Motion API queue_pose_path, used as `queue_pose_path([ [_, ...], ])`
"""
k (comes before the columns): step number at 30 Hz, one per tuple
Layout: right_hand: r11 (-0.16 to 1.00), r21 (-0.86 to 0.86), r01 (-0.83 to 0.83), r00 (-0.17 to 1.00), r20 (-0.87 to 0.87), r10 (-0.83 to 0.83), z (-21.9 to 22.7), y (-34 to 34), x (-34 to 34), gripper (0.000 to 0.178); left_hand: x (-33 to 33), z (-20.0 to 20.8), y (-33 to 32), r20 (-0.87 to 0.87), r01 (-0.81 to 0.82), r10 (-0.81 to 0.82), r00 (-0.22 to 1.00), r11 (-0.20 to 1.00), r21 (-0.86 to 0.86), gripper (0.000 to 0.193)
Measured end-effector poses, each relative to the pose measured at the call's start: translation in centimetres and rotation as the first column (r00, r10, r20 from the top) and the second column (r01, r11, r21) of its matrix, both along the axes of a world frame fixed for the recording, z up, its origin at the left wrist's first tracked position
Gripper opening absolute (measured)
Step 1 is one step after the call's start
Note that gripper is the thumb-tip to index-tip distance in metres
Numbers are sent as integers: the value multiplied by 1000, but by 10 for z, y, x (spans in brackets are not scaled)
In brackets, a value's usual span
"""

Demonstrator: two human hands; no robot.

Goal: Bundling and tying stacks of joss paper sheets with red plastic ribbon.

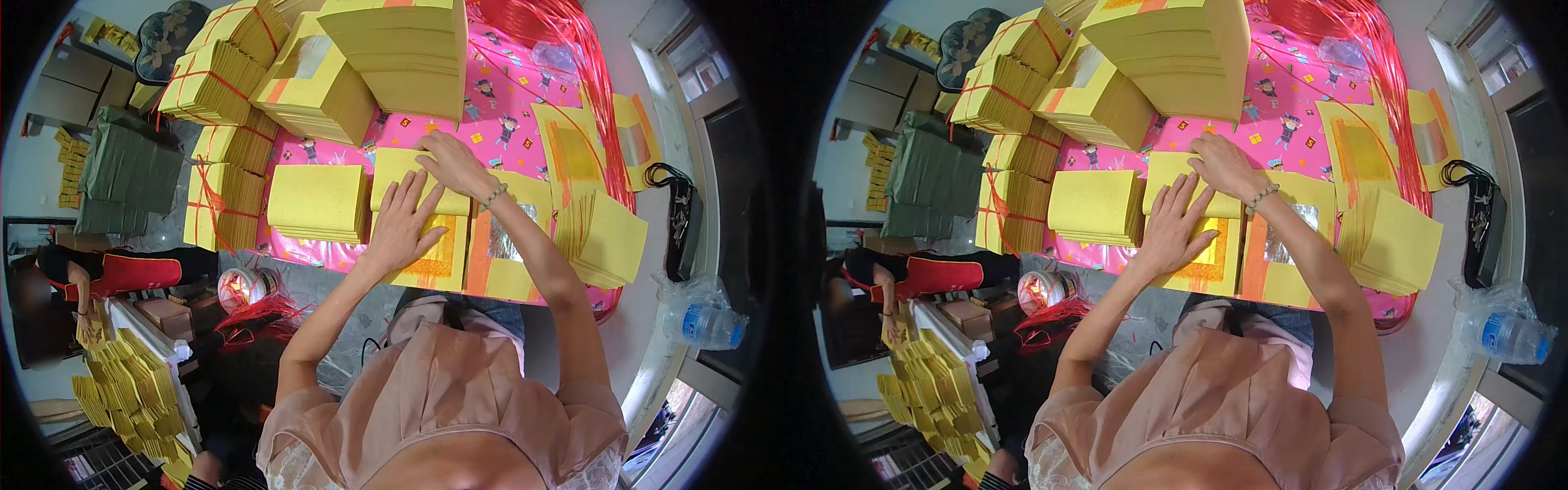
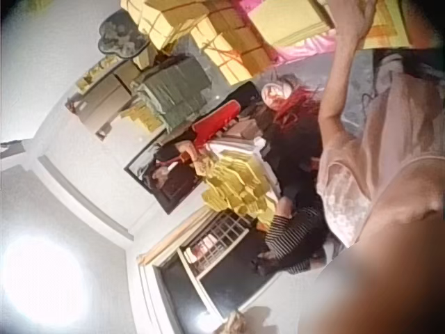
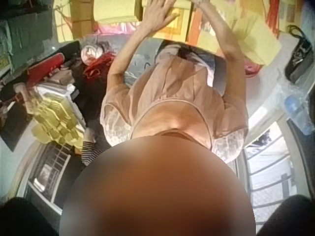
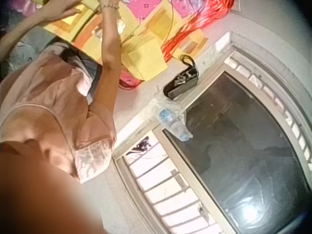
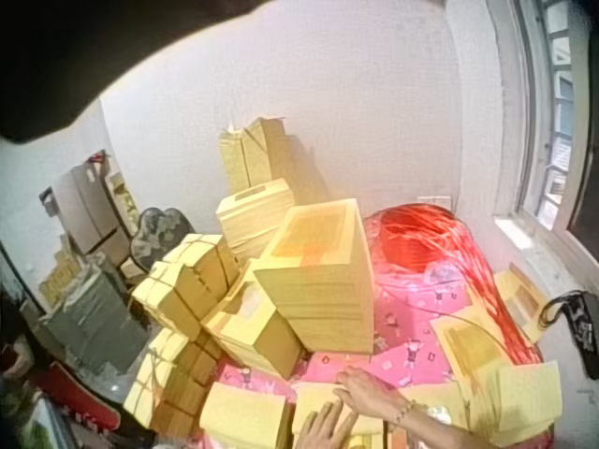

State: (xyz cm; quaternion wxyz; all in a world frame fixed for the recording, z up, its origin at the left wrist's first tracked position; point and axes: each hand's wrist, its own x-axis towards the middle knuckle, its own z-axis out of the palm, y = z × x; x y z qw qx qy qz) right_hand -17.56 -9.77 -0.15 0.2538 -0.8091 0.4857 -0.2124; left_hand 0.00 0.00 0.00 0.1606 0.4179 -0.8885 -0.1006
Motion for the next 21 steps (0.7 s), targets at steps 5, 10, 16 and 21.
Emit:
queue_pose_path([
  [5, 1000, -11, 20, 1000, -10, -20, 0, 2, 0, 27, -2, -1, 0, -34, 5, -5, 999, 1000, 20, 69],
  [10, 996, -59, 59, 997, -36, -62, 2, 12, 5, 28, -1, -3, 0, -34, 11, -10, 999, 1000, 15, 66],
  [16, 945, -288, 152, 988, 82, -134, 1, 70, -5, 35, 0, -5, -1, -16, 13, -13, 1000, 1000, 28, 64],
  [21, 976, -171, 138, 990, 47, -132, -8, 125, -12, 51, -1, -6, -1, -26, 11, -10, 1000, 999, 34, 66],
])
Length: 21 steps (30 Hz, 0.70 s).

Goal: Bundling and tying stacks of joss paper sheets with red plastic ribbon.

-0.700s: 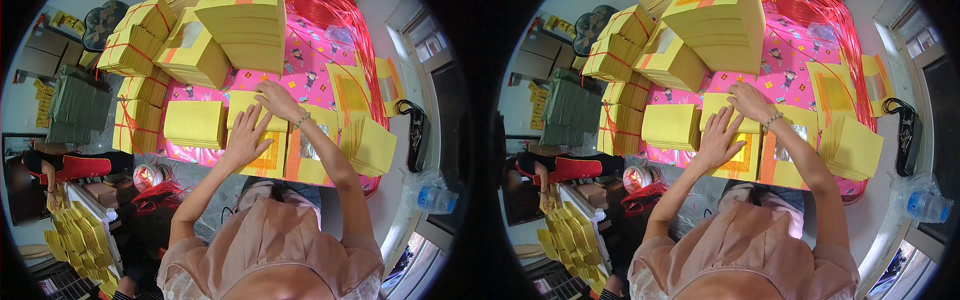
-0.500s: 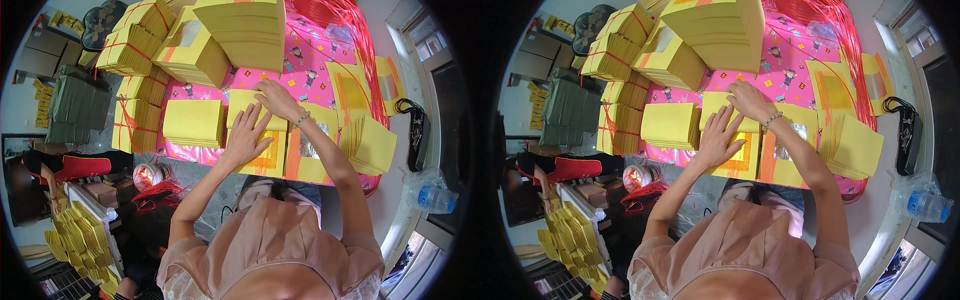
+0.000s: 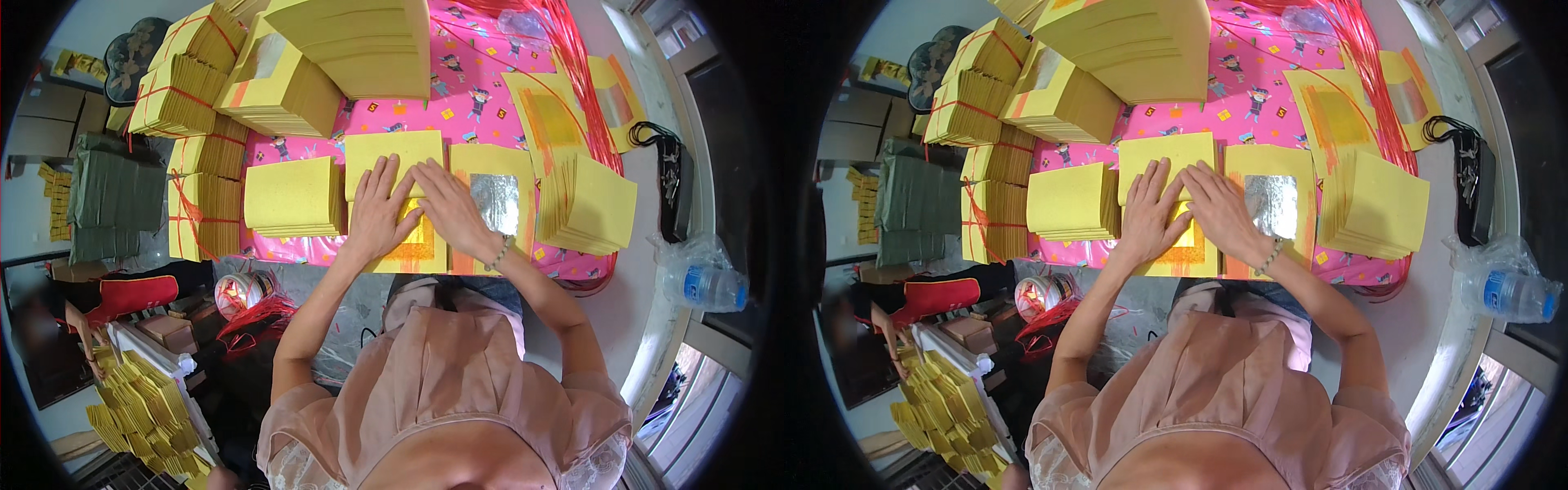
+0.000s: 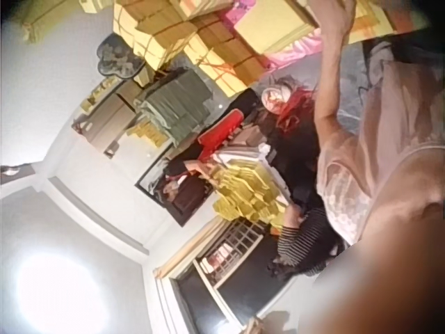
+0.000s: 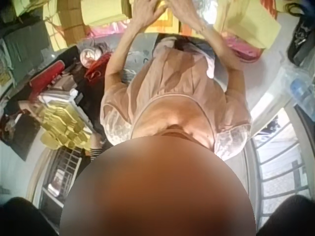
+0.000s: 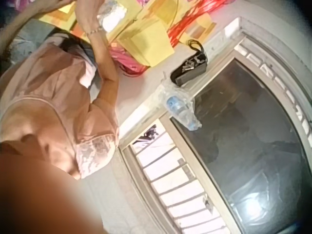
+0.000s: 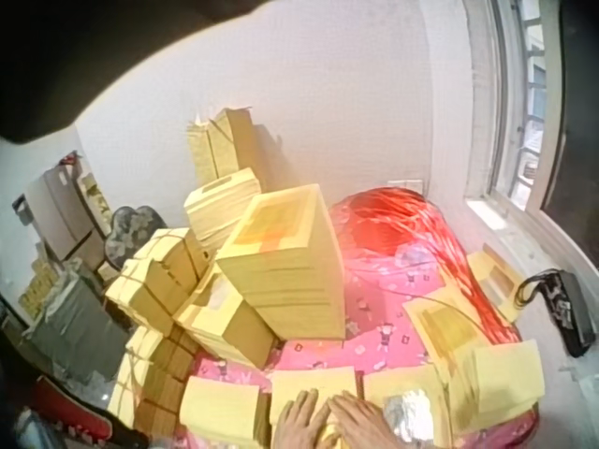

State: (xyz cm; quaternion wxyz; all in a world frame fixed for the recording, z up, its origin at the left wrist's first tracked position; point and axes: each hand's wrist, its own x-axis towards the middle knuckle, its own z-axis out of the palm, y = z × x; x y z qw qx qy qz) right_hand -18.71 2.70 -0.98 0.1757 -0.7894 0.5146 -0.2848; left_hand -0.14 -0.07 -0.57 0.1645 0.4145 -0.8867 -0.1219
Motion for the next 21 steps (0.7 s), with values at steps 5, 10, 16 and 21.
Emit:
queue_pose_path([
  [5, 999, -39, -21, 996, -83, 18, -9, 13, -3, 60, 0, 1, 1, 27, 6, -6, 1000, 1000, -22, 69],
  [10, 999, -15, -43, 992, -121, 41, -6, 20, -2, 62, 0, 1, 0, 50, 16, -16, 999, 1000, -3, 72],
  [16, 994, 66, -85, 989, -119, 92, 0, 24, -8, 73, 2, -1, -1, 50, 26, -27, 998, 1000, 15, 76],
  [21, 991, 75, -109, 979, -165, 120, -2, 25, -9, 74, 4, 0, -1, 35, 51, -52, 998, 998, 22, 82],
])
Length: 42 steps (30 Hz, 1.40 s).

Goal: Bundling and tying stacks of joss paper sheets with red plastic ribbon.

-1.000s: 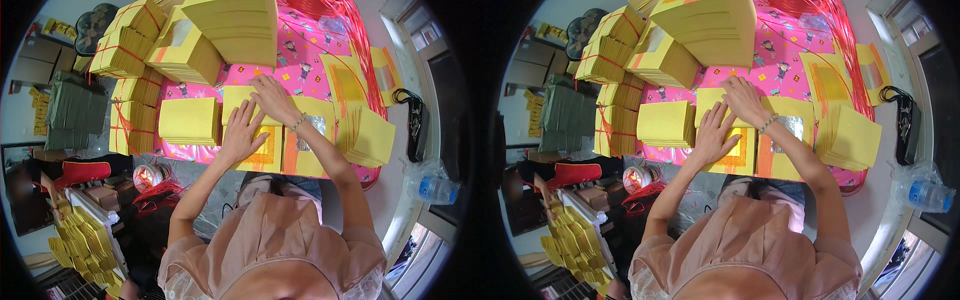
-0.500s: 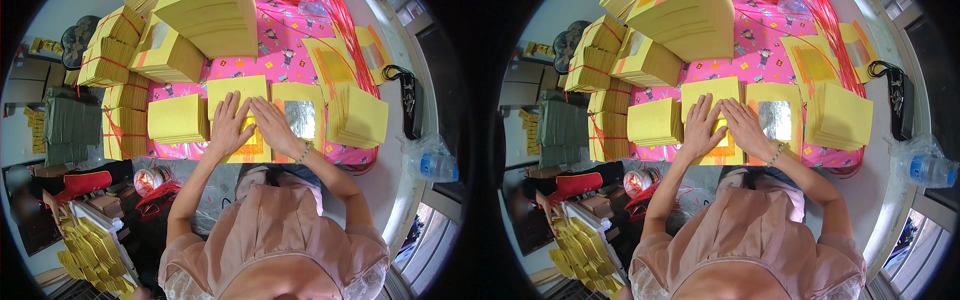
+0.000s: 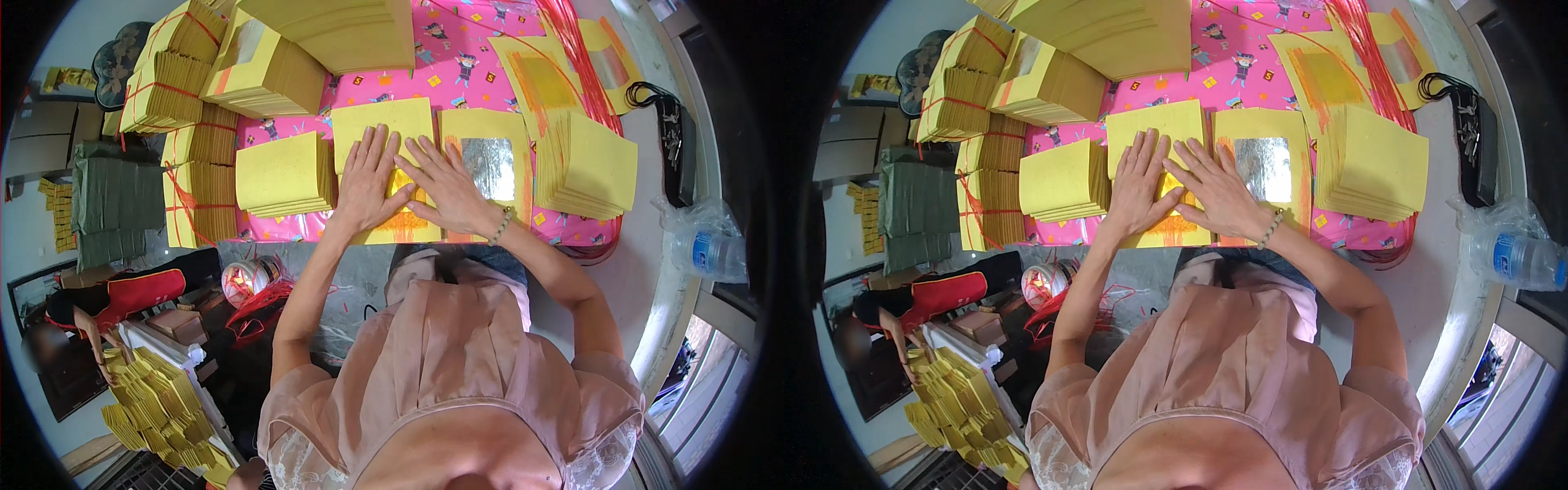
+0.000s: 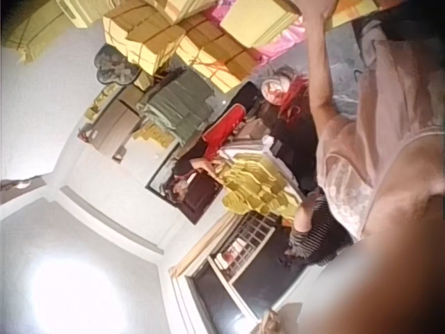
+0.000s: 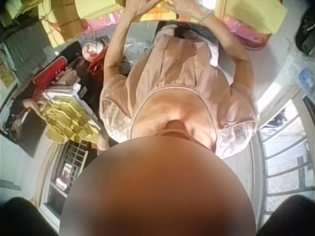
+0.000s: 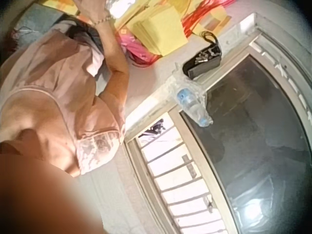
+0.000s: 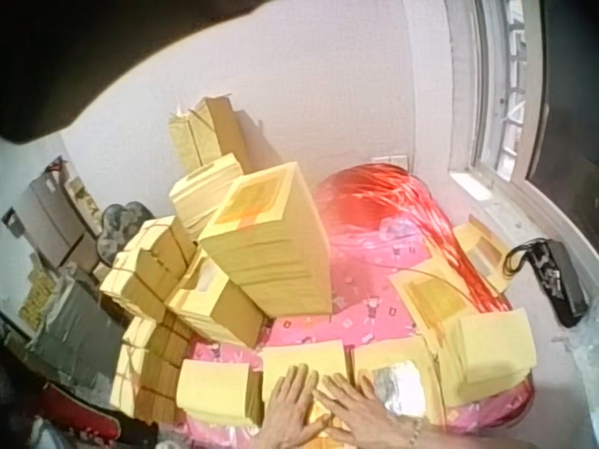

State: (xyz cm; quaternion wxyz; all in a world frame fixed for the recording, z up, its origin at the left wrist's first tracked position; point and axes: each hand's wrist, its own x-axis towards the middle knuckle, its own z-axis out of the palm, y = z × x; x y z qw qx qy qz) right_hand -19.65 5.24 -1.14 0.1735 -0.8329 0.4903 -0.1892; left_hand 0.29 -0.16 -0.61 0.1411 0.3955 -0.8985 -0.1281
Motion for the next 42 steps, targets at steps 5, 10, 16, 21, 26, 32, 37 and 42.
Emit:
queue_pose_path([
  [5, 999, 38, -10, 1000, -9, 10, 0, 1, 0, 73, 6, 5, 18, 110, -67, 75, 991, 995, -76, 83],
  [10, 1000, 3, -1, 1000, -18, 2, -2, 0, 0, 73, 12, 2, 24, 107, -113, 115, 988, 993, -27, 78],
  [16, 1000, 16, -11, 999, -32, 11, -2, 0, -1, 72, 13, 0, 24, 124, -113, 114, 986, 993, -19, 78],
  [21, 999, 36, -15, 999, -28, 16, 0, 0, 0, 72, 14, 1, 31, 97, -153, 153, 984, 988, -7, 81],
  [26, 1000, -20, -5, 999, -52, 4, -2, 1, 1, 72, 18, -1, 29, 99, -121, 119, 988, 992, 17, 83],
  [32, 998, -60, -11, 997, -78, 6, -3, -12, -8, 56, 26, 1, 24, 38, -98, 94, 995, 989, 111, 79],
  [37, 932, -361, -39, 999, 2, 42, -7, -33, -14, 33, 19, 13, 26, -59, -144, 151, 987, 984, 107, 68],
  [42, 834, -542, -105, 992, 1, 125, -10, -45, -16, 25, 7, 23, 49, -331, -160, 200, 922, 977, 143, 46],
])
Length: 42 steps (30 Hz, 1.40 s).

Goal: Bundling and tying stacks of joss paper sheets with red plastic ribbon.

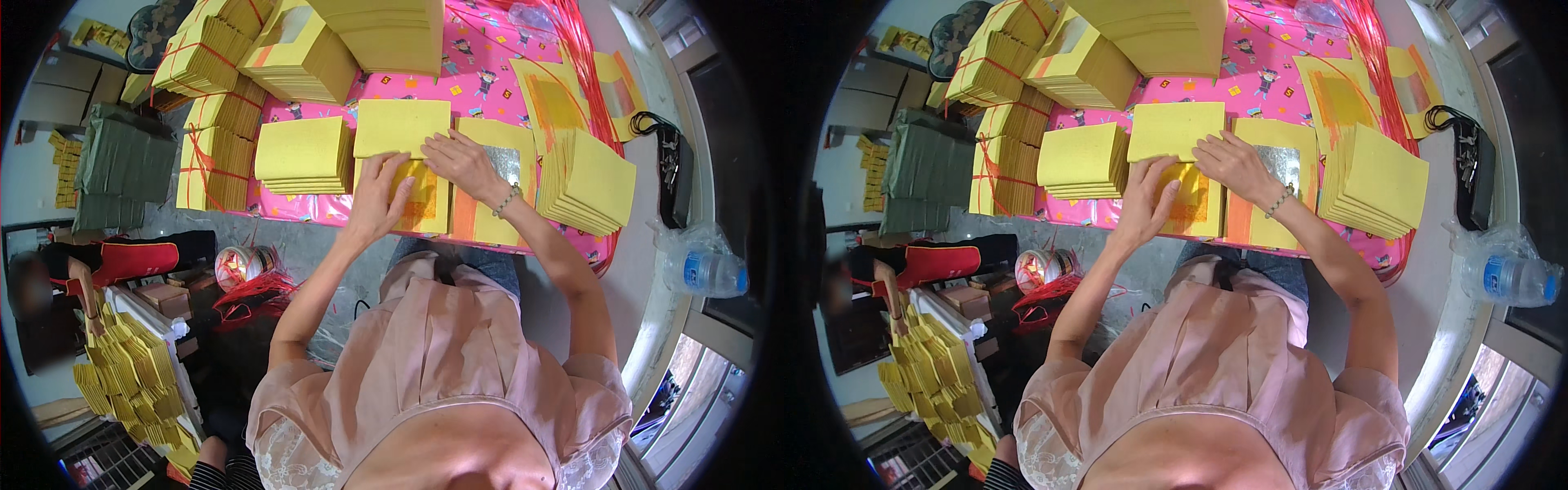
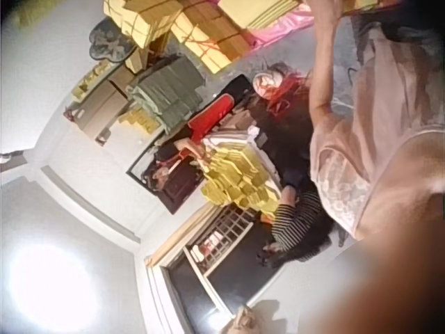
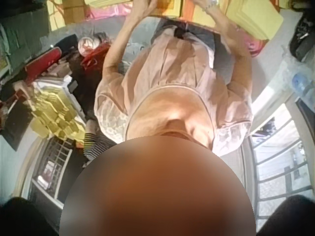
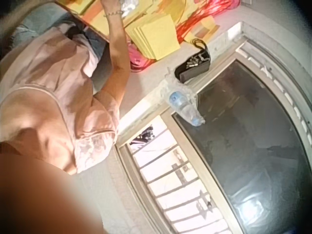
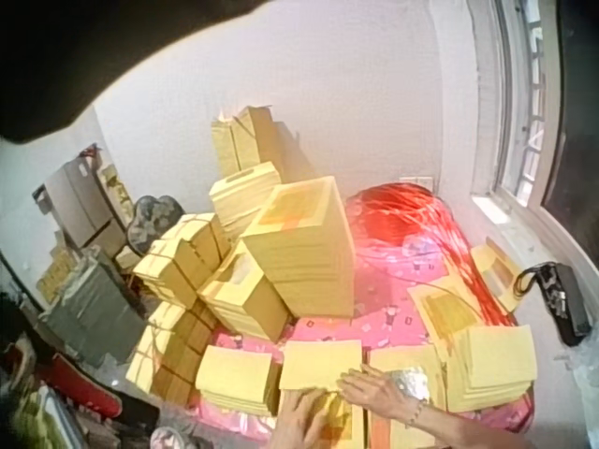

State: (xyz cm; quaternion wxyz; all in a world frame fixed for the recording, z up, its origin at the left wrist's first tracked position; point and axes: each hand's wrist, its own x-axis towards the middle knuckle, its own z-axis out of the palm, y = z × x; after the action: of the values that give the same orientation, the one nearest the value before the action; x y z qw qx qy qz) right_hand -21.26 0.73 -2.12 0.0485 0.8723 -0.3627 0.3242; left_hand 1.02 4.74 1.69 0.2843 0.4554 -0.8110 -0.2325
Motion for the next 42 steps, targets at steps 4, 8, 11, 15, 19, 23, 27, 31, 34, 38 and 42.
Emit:
queue_pose_path([
  [4, 996, -60, -60, 998, 8, 60, 2, -7, -6, 24, -11, -12, -2, -405, 3, 208, 890, 887, 462, 37],
  [8, 996, -79, -39, 998, 40, 42, 2, -8, -7, 23, -23, -20, -21, -641, 186, 544, 542, 666, 722, 39],
  [11, 993, -102, -55, 997, 46, 60, 4, -7, -6, 23, -32, -18, -34, -676, 226, 642, 362, 643, 732, 34],
  [15, 997, -67, -47, 997, 61, 52, 15, -1, -8, 21, -43, -14, -38, -690, 208, 677, 257, 658, 723, 29],
  [19, 993, 46, 109, 952, 282, -118, 38, -2, -3, 26, -36, -1, -33, -716, 116, 626, 309, 722, 682, 23],
  [23, 954, 221, 202, 807, 514, -290, 57, -22, 18, 39, -9, 25, -29, -763, 95, 546, 346, 789, 607, 24],
  [27, 790, 582, -192, 648, 680, -343, 66, -41, 51, 48, 25, 42, -25, -808, 66, 524, 270, 827, 559, 27],
  [31, 605, 674, -423, 631, 699, -337, 66, -53, 88, 45, 70, 41, -27, -720, -150, 605, 339, 791, 593, 32],
  [34, 650, 663, -371, 696, 662, -278, 62, -64, 115, 46, 110, 35, -33, -726, -334, 575, 379, 816, 472, 37],
  [38, 672, 688, -274, 795, 555, -243, 53, -75, 143, 49, 153, 18, -44, -587, -559, 669, 456, 728, 395, 50],
  [42, 739, 654, -161, 870, 448, -207, 37, -81, 162, 49, 176, -8, -52, -441, -666, 671, 596, 720, 195, 55],
])
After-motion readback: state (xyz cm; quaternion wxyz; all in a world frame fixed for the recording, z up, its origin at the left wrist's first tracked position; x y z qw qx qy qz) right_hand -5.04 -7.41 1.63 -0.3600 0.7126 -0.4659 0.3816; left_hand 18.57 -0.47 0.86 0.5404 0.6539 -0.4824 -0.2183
